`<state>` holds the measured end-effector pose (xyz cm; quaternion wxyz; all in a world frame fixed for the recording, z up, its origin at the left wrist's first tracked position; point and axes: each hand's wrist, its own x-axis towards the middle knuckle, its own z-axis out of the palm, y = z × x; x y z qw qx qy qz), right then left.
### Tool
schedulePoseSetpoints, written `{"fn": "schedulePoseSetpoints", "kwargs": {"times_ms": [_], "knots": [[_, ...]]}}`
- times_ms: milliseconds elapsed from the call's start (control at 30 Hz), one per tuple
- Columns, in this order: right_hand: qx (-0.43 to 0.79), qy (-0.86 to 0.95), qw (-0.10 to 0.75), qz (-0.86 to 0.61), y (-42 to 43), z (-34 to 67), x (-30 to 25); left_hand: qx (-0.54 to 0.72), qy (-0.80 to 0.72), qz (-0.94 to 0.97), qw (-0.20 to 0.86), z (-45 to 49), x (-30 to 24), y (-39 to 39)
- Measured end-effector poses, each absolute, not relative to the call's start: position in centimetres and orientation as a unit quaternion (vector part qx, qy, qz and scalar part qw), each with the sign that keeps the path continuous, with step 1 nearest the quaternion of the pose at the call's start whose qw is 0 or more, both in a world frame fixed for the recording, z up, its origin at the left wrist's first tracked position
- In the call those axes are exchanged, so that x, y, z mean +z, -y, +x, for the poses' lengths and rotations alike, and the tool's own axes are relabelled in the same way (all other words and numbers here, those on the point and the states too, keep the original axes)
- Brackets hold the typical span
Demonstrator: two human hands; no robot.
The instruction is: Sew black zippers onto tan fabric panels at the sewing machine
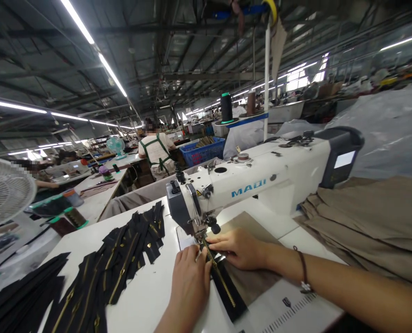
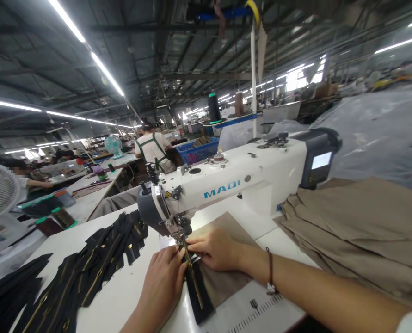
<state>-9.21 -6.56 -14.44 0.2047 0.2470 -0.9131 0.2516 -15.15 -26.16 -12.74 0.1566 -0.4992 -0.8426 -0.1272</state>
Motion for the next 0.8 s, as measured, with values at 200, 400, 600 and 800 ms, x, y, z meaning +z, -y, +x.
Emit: {"fn": "schedulePoseSetpoints", "kwargs": {"times_ms": [200, 400, 600, 800], "knots": [[0.277, 0.920, 0.199, 0.194, 9.3, -4.3, -14.6, -0.157, 0.805, -0.552, 0.148, -13.4, -12.6, 27.7], [0.185, 0.951, 0.147, 0.198, 10.1, 0.0, -14.8, -0.152, 0.787, -0.584, 0.129, -10.8, -12.8, 29.1], [0.051, 0.948, 0.216, 0.229, 10.7, 0.2, -15.4, -0.105, 0.790, -0.593, 0.114, -10.1, -11.9, 28.6], [0.221, 0.955, 0.098, 0.170, 9.7, -1.9, -10.8, -0.209, 0.816, -0.538, 0.018, -10.5, -10.6, 28.7]]}}
